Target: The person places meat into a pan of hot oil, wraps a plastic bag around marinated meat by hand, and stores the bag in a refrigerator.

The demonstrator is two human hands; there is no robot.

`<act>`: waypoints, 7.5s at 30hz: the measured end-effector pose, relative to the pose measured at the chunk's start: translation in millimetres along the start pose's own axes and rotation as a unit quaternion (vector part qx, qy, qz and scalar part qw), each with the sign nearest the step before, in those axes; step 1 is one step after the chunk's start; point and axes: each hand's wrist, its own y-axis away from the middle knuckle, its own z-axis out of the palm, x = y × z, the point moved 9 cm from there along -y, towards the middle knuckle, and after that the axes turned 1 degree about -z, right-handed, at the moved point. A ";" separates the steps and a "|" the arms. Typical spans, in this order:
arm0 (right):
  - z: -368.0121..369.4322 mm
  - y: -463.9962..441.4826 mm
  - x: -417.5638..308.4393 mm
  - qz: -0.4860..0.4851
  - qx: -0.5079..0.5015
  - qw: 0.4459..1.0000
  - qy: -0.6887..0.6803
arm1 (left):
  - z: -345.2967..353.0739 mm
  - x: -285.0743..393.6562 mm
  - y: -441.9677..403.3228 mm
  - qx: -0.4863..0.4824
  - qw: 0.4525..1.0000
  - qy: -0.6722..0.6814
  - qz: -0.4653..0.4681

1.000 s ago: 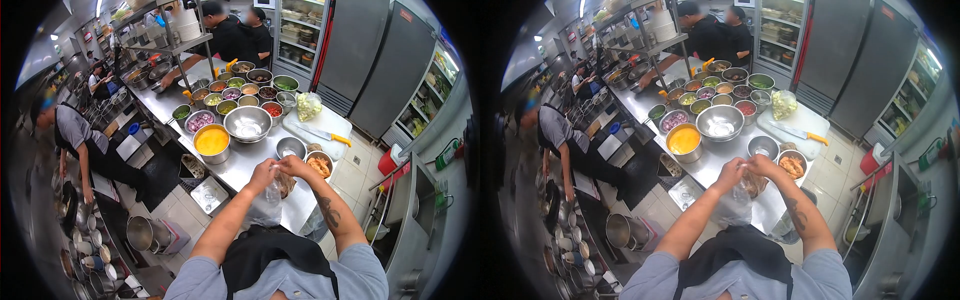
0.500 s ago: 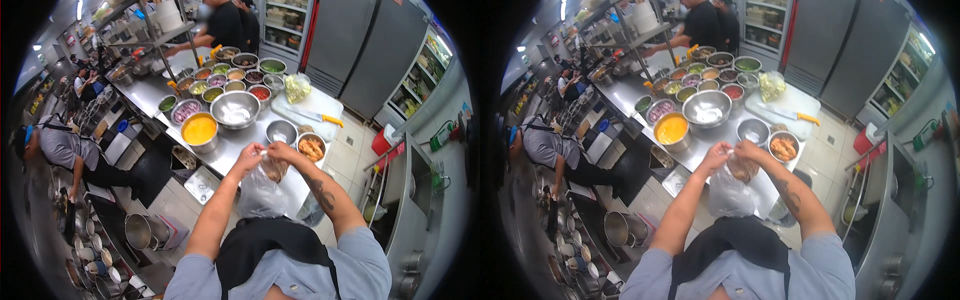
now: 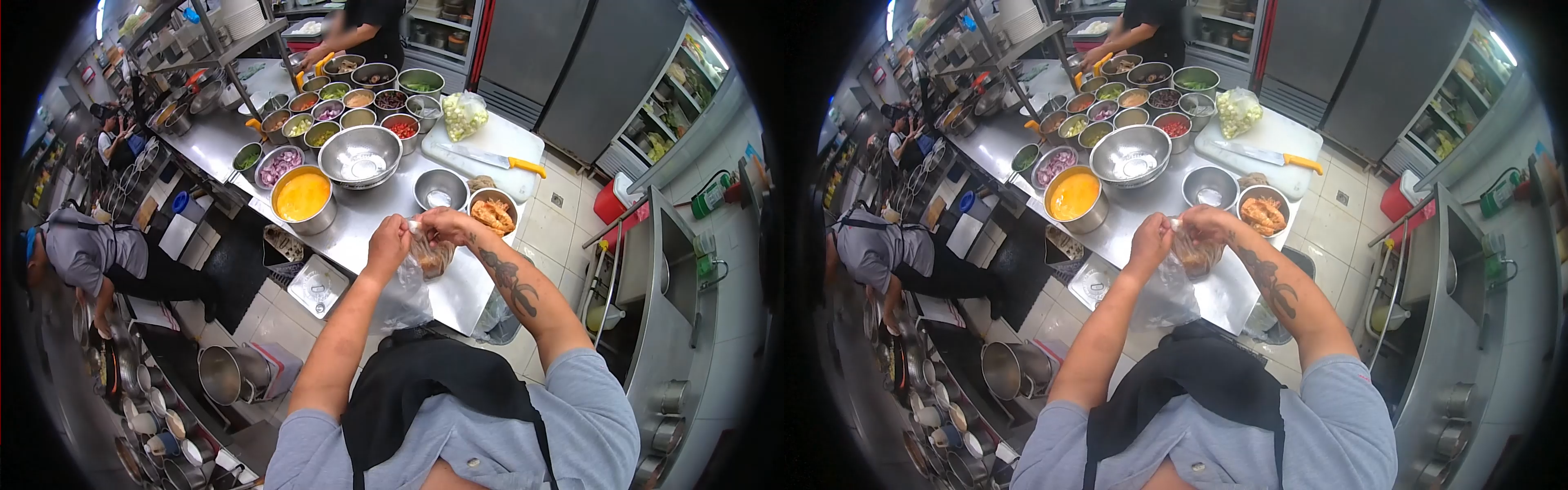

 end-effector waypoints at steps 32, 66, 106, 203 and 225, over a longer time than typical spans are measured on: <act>15.3 34.7 -64.6 -0.294 0.080 0.847 0.435 | 4.2 -18.6 -1.0 -0.155 0.976 0.118 -0.098; 23.6 27.3 -55.1 -0.275 0.067 0.860 0.425 | -26.7 42.6 2.3 -0.107 0.992 -0.056 0.038; 20.8 64.6 -94.3 -0.292 0.032 0.792 0.535 | -1.3 9.9 3.7 -0.185 0.977 0.098 -0.049; 0.0 26.1 -30.2 -0.103 0.007 0.967 0.232 | 12.3 -2.6 2.6 0.011 0.999 0.039 -0.030; 2.7 23.8 -17.5 -0.035 -0.081 0.995 -0.052 | 2.0 27.8 10.3 -0.028 0.999 0.016 0.002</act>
